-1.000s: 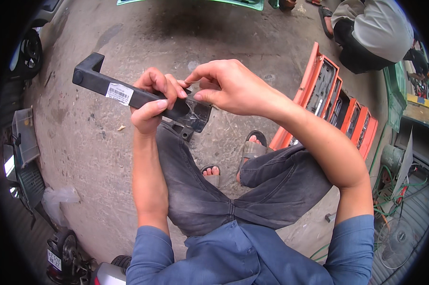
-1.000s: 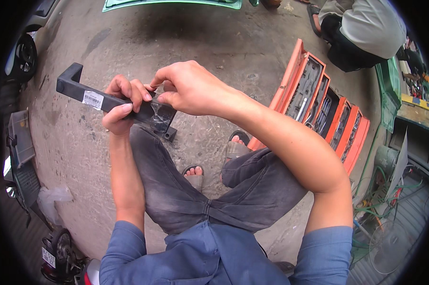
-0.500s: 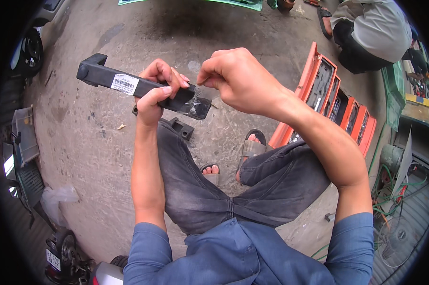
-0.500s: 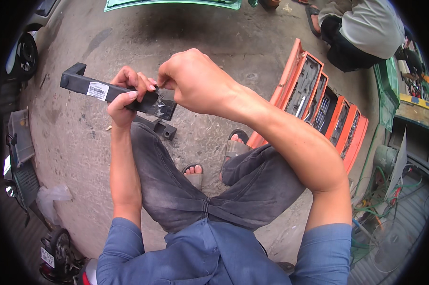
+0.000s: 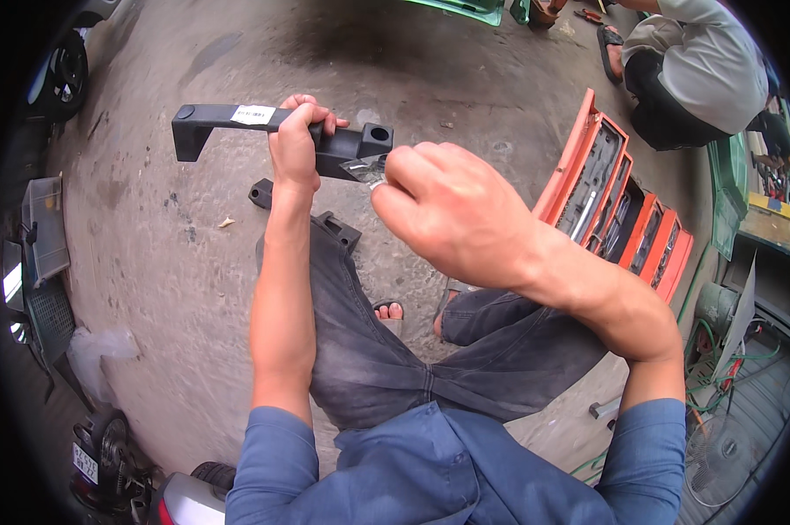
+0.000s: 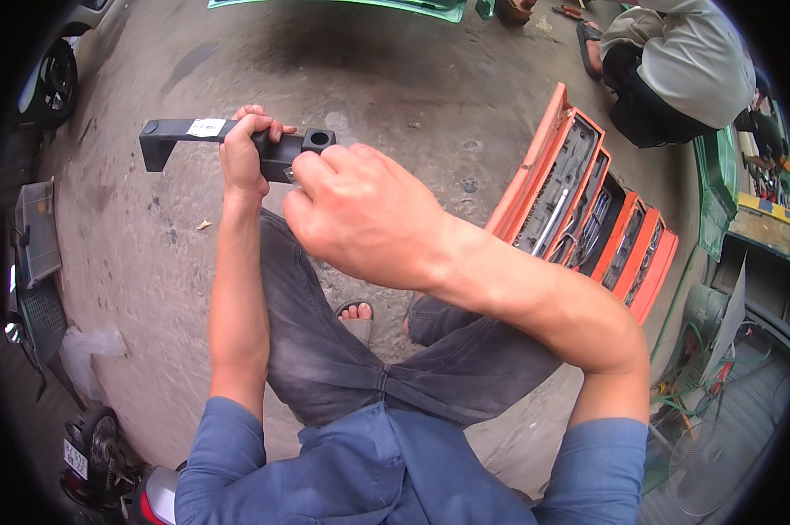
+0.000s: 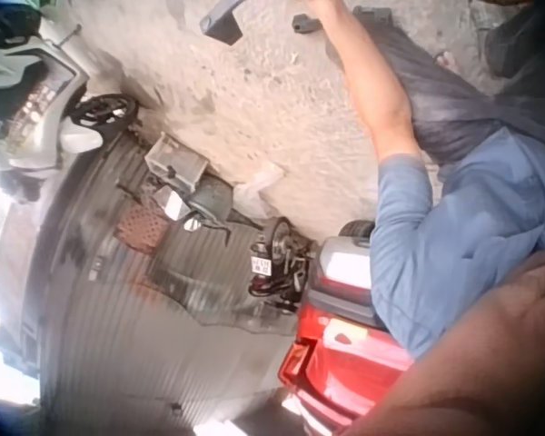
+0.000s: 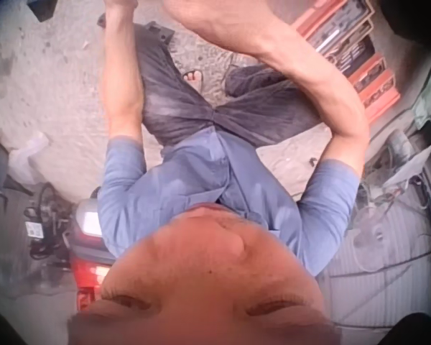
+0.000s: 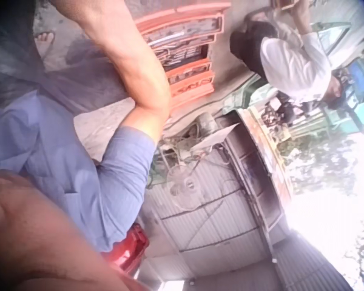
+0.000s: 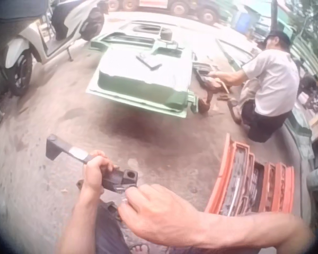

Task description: The person assembles plastic automotive components by hand, inserting metal pins into brackets and using pliers to secure fasteners.

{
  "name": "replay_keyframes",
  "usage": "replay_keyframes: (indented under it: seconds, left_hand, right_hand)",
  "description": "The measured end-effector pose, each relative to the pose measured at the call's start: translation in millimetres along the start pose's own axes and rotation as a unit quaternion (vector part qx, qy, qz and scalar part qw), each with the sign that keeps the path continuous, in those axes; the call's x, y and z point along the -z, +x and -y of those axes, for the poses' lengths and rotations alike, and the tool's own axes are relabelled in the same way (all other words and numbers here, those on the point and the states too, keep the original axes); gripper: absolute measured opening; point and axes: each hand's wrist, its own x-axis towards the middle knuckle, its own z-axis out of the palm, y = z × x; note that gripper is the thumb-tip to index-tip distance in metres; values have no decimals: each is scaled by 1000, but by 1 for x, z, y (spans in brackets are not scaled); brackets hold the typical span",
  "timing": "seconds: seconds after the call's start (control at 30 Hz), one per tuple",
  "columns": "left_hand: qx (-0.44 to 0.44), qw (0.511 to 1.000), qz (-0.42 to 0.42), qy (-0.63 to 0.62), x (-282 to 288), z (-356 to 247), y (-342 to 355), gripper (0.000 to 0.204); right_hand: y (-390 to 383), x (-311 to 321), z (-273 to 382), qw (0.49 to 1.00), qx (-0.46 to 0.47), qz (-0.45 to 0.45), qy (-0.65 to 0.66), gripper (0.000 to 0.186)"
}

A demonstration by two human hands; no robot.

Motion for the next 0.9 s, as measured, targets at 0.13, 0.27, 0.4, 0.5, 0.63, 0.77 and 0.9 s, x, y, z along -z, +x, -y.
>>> replay_keyframes:
  seconds: [0.13, 0.27, 0.4, 0.5, 0.63, 0.77, 0.9]
  left_hand:
    - [-29, 998, -49, -12, 0, 9, 14, 3]
    - [-22, 993, -106, -53, 2, 9, 19, 6]
    - [-27, 989, -126, -72, 6, 10, 23, 8]
    - [-1, 983, -163, -90, 11, 9, 30, 8]
    - [-31, 956, -234, -173, 48, 5, 50, 10]
    - [8, 952, -136, -273, 61, 3, 41, 10]
    - [-29, 961, -72, -264, 52, 1, 32, 9]
  right_hand:
    - [-6, -15, 22, 997, 57, 15, -52, 12]
    - [-11, -14, 28, 992, 67, 76, -74, 15]
    - [-15, -19, 35, 985, 99, 118, -73, 15]
    - [-22, -19, 47, 982, 133, 129, -48, 15]
    - [-39, -24, 64, 965, 178, 182, 54, 17]
    - [-20, 6, 15, 990, 85, 112, 2, 33]
    - [-9, 48, -18, 996, -78, -5, 36, 39]
